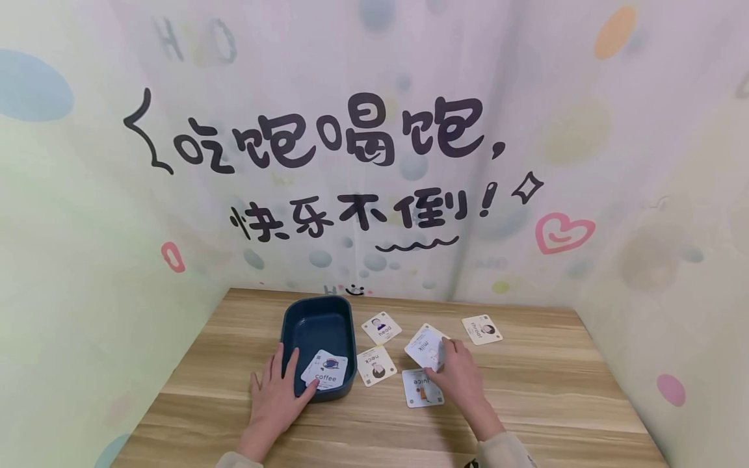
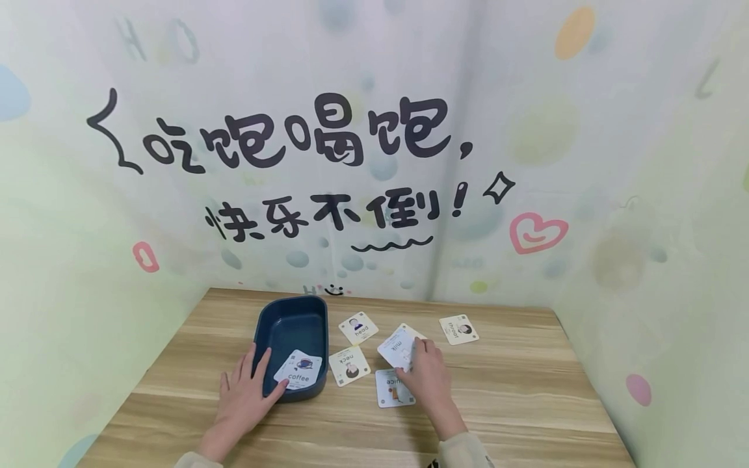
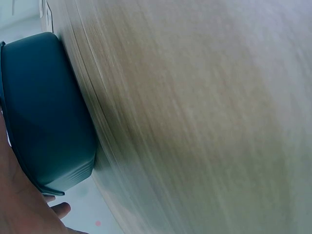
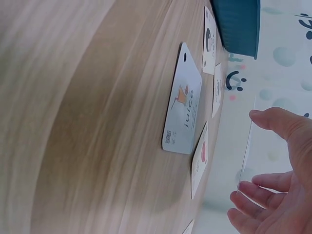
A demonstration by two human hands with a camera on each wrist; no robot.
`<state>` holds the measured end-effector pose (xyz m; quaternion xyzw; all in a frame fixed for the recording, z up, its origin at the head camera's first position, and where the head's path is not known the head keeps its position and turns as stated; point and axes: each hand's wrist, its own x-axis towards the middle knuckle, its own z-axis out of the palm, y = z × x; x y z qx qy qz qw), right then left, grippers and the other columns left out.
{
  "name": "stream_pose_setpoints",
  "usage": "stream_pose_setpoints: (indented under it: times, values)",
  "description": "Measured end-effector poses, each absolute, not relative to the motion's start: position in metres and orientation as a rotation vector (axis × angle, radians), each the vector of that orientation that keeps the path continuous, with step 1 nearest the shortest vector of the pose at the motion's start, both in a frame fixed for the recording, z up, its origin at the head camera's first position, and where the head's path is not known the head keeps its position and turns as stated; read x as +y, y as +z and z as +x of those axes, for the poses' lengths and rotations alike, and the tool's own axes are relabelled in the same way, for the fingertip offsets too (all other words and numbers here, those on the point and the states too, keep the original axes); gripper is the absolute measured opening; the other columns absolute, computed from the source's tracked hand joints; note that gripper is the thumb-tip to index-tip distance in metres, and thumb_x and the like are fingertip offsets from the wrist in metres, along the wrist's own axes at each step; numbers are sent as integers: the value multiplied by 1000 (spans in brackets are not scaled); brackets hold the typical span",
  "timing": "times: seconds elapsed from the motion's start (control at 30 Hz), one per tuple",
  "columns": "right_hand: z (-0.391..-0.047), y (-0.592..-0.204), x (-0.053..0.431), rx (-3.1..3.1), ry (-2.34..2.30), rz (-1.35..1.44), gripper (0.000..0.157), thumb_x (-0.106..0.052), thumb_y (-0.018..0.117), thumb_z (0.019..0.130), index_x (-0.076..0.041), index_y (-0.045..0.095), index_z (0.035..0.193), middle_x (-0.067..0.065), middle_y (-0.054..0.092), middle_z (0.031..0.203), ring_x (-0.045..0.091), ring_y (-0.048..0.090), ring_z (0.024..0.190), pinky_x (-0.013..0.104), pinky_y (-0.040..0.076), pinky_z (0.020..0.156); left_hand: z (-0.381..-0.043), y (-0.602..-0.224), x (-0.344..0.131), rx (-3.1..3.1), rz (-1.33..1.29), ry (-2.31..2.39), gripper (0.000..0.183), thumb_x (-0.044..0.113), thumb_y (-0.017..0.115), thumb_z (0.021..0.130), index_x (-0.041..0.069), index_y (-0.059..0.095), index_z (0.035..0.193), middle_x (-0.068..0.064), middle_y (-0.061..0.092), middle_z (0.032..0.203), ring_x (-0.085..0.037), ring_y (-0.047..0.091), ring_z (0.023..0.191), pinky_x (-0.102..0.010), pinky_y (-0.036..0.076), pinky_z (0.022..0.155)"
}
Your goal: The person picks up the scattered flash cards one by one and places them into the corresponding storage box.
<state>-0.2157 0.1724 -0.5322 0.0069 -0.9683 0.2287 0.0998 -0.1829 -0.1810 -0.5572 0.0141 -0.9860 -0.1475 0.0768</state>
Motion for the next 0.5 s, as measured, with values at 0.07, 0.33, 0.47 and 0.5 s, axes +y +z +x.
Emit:
stream_pose_setpoints:
  times: [0.07,0.33,0.47,0.5]
  values:
    - [-216,-531,171,-2857,674,30,78,-33,84,74,7,54,134,25,58,127,39,60,110,53,53,90,-183,-557,-181,-2956,43,-447,85,61,61,89,14,36,155,-20,18,165,-45,28,147,-78,15,111]
    - [-217,-530,166,-2849,648,64,77,-33,85,73,6,55,132,23,60,123,36,61,105,52,55,86,-183,-557,-181,-2960,47,-456,85,61,61,89,14,36,155,-20,18,165,-45,27,147,-79,15,112]
    - [-218,-529,163,-2852,639,73,78,-34,85,72,6,55,133,23,60,123,37,62,105,52,55,85,-183,-557,-180,-2961,48,-454,85,61,61,89,14,36,155,-20,17,165,-45,27,147,-79,15,112]
    - [-218,-529,162,-2853,640,75,78,-34,85,72,6,55,133,23,60,124,37,62,105,52,55,86,-183,-557,-180,-2960,48,-453,85,61,61,89,14,36,155,-20,17,165,-45,27,147,-79,15,111]
